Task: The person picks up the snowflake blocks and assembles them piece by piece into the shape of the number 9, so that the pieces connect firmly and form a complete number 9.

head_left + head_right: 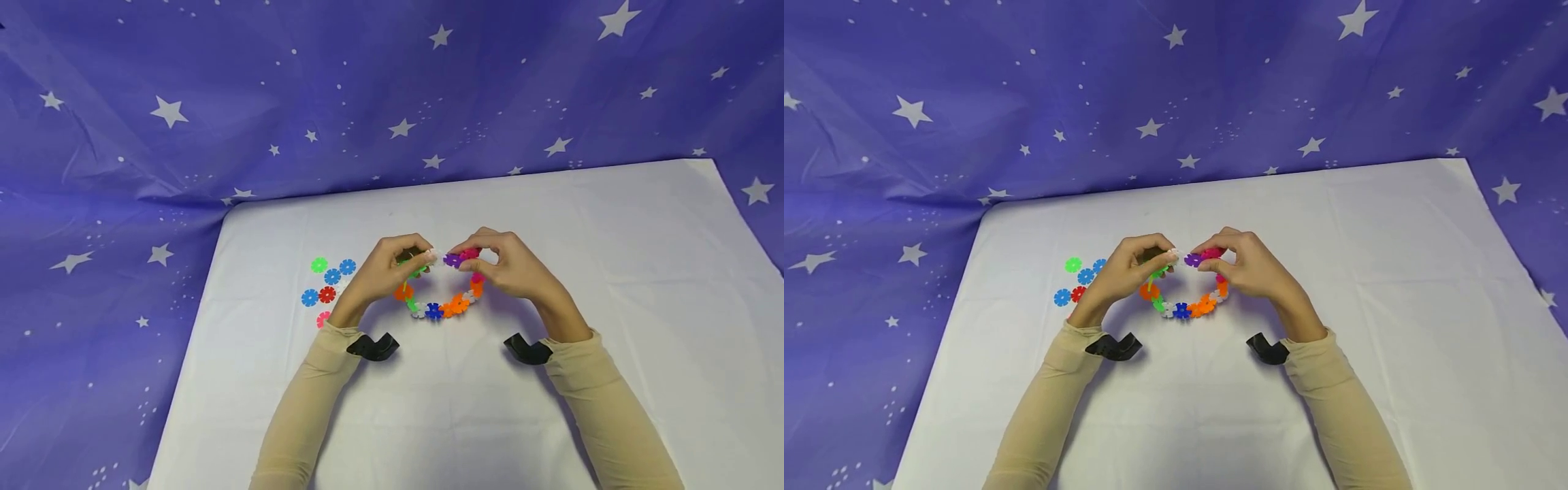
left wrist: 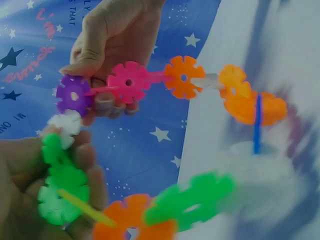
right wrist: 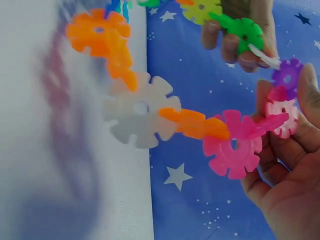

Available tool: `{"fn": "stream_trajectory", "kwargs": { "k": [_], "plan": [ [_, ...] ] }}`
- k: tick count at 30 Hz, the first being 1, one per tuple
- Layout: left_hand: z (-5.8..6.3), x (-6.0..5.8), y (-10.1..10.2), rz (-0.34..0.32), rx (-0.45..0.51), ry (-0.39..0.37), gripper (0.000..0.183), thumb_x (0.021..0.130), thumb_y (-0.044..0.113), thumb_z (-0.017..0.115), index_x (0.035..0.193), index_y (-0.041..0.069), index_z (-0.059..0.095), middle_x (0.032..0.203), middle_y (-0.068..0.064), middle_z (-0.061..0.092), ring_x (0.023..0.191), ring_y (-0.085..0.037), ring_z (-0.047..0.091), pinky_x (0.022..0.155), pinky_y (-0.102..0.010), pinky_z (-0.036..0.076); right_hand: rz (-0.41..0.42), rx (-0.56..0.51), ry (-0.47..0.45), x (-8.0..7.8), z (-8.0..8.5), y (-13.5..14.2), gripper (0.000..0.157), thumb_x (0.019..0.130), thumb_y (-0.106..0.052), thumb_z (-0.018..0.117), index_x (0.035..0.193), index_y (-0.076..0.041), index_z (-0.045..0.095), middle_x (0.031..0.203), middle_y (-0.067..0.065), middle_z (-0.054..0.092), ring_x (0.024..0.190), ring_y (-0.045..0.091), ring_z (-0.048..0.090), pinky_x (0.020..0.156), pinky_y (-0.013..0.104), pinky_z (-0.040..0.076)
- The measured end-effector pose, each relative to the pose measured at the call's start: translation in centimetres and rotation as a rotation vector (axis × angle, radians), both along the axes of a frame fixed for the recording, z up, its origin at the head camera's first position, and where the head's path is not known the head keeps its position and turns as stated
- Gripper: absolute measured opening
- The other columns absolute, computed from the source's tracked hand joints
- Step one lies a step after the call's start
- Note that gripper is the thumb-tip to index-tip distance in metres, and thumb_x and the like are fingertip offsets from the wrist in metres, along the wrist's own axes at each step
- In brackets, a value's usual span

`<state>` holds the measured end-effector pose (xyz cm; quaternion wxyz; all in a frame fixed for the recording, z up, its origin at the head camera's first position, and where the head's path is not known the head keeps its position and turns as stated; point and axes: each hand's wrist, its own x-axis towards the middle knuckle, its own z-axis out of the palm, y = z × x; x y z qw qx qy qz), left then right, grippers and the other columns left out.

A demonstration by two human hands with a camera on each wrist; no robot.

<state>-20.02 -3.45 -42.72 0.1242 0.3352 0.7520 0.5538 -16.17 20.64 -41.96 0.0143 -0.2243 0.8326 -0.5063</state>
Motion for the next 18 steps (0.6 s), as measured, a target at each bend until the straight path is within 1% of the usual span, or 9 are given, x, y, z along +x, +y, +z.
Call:
{"fn": "stream_trajectory", "kwargs": {
  "k": [2,5,8,9,10,12,14,15,18],
  "plan": [
    [0.0,0.0,0.0,0.000,0.003,0.005,0.013,0.098,0.014,0.061,0.096,0.004,0.069,0.089,-0.011,0.068,0.076,-0.018,0.061,0.072,-0.032,0.054,-0.007,-0.007,-0.003,0.0,0.0,0.0,0.016,0.088,-0.004,0.072,0.103,-0.008,0.075,0.091,0.002,0.068,0.087,0.012,0.056,0.095,0.037,0.040],
    [-0.1,0.2,0.5,0.002,-0.004,0.037,0.013,0.097,0.013,0.061,0.095,0.003,0.070,0.089,-0.011,0.068,0.075,-0.015,0.059,0.072,-0.031,0.054,-0.010,0.011,0.045,0.1,0.0,-0.1,0.019,0.083,0.001,0.074,0.100,-0.006,0.075,0.090,0.003,0.068,0.085,0.011,0.056,0.089,0.030,0.044],
    [-0.1,0.5,1.2,-0.021,0.011,0.045,0.013,0.098,0.013,0.061,0.094,0.004,0.069,0.089,-0.010,0.069,0.073,-0.020,0.060,0.067,-0.031,0.055,0.014,0.034,0.085,0.1,-0.2,-0.3,0.011,0.084,-0.002,0.074,0.095,-0.006,0.074,0.089,0.003,0.068,0.083,0.011,0.056,0.077,0.024,0.046],
    [-0.1,0.5,1.3,-0.023,0.023,0.041,0.014,0.098,0.013,0.060,0.094,0.003,0.069,0.089,-0.011,0.069,0.073,-0.023,0.060,0.066,-0.031,0.056,0.018,0.032,0.085,0.1,-0.2,-0.4,0.009,0.085,-0.003,0.074,0.093,-0.005,0.074,0.088,0.003,0.068,0.082,0.011,0.056,0.074,0.023,0.046],
    [-0.1,0.7,1.5,-0.027,0.029,0.033,0.014,0.098,0.013,0.060,0.094,0.003,0.069,0.088,-0.011,0.068,0.073,-0.026,0.061,0.065,-0.032,0.056,0.026,0.025,0.079,0.1,-0.2,-0.4,0.006,0.085,-0.004,0.074,0.091,-0.004,0.073,0.088,0.003,0.068,0.082,0.012,0.056,0.074,0.022,0.046],
    [-0.3,0.8,1.5,-0.040,0.019,0.026,0.016,0.099,0.015,0.059,0.095,0.003,0.068,0.088,-0.012,0.068,0.074,-0.031,0.062,0.064,-0.032,0.058,0.045,0.027,0.052,0.0,-0.4,-0.4,0.002,0.088,-0.006,0.072,0.088,-0.004,0.073,0.085,0.003,0.066,0.079,0.013,0.055,0.071,0.022,0.045],
    [-0.4,0.8,1.4,-0.020,-0.002,0.024,0.016,0.098,0.016,0.059,0.094,0.004,0.068,0.086,-0.011,0.067,0.072,-0.034,0.062,0.063,-0.035,0.058,0.050,0.030,0.027,-0.2,-0.5,-0.1,0.002,0.088,-0.005,0.071,0.087,-0.004,0.073,0.083,0.003,0.065,0.078,0.014,0.053,0.071,0.023,0.046],
    [-0.5,0.7,1.2,-0.016,-0.021,0.024,0.016,0.099,0.017,0.059,0.094,0.005,0.068,0.086,-0.011,0.067,0.074,-0.033,0.063,0.064,-0.035,0.058,0.056,0.045,0.019,-0.2,-0.6,0.1,0.002,0.088,-0.006,0.071,0.088,-0.005,0.073,0.084,0.002,0.065,0.078,0.013,0.053,0.070,0.022,0.045],
    [-0.6,0.4,0.9,0.006,-0.057,0.030,0.016,0.098,0.020,0.060,0.095,0.007,0.068,0.087,-0.011,0.068,0.075,-0.026,0.062,0.065,-0.034,0.056,0.059,0.092,0.016,-0.4,-0.8,0.7,0.004,0.090,-0.007,0.070,0.090,-0.008,0.074,0.085,0.002,0.066,0.079,0.013,0.053,0.069,0.024,0.046]
  ]
}}
